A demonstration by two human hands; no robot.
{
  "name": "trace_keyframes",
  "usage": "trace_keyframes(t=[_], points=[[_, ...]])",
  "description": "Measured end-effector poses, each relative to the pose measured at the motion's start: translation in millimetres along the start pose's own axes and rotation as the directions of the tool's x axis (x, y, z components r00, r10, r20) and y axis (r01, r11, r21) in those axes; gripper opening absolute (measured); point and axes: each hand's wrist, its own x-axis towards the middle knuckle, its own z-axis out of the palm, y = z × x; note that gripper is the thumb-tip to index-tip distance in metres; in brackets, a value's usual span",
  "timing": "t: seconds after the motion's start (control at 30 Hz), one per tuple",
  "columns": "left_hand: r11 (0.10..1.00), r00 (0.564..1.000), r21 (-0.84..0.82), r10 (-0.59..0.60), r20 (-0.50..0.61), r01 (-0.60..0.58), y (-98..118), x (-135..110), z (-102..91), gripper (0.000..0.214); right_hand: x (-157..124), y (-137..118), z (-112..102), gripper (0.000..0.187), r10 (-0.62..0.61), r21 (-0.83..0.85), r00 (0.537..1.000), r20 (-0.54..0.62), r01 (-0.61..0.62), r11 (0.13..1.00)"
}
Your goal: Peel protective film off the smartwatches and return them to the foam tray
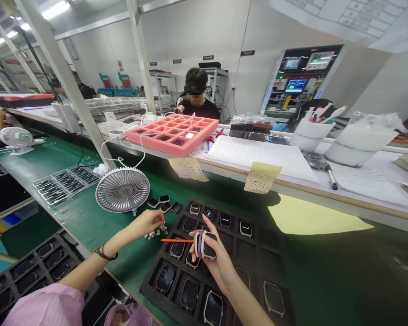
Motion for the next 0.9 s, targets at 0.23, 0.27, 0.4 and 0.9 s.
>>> trace_keyframes(t=[0.23, 0.27, 0.4, 0.9], points=[[0.995, 0.998, 0.086, 0.062, -0.033, -0.059, 8.7, 4.3, 3.7, 0.010, 2.5, 0.8, -0.9, 0.063, 0.005, 0.021, 1.000, 0.013, -0.005, 1.000], [0.992, 0.998, 0.115, 0.056, -0.028, -0.053, 8.4, 6.6, 7.2, 0.011, 2.2, 0.6, -0.6, 0.063, 0.005, 0.019, 1.000, 0.013, -0.006, 1.000], [0.976, 1.000, 0.216, 0.013, -0.009, -0.011, 3.4, 16.1, 14.8, 0.016, 1.0, 0.3, -0.5, 0.064, 0.006, 0.020, 1.000, 0.017, -0.006, 1.000], [0.991, 0.997, 0.133, -0.004, 0.081, -0.007, -14.5, 27.7, 11.6, 0.011, 2.9, 0.1, -0.3, 0.066, 0.025, 0.021, 1.000, -0.015, -0.024, 0.999]])
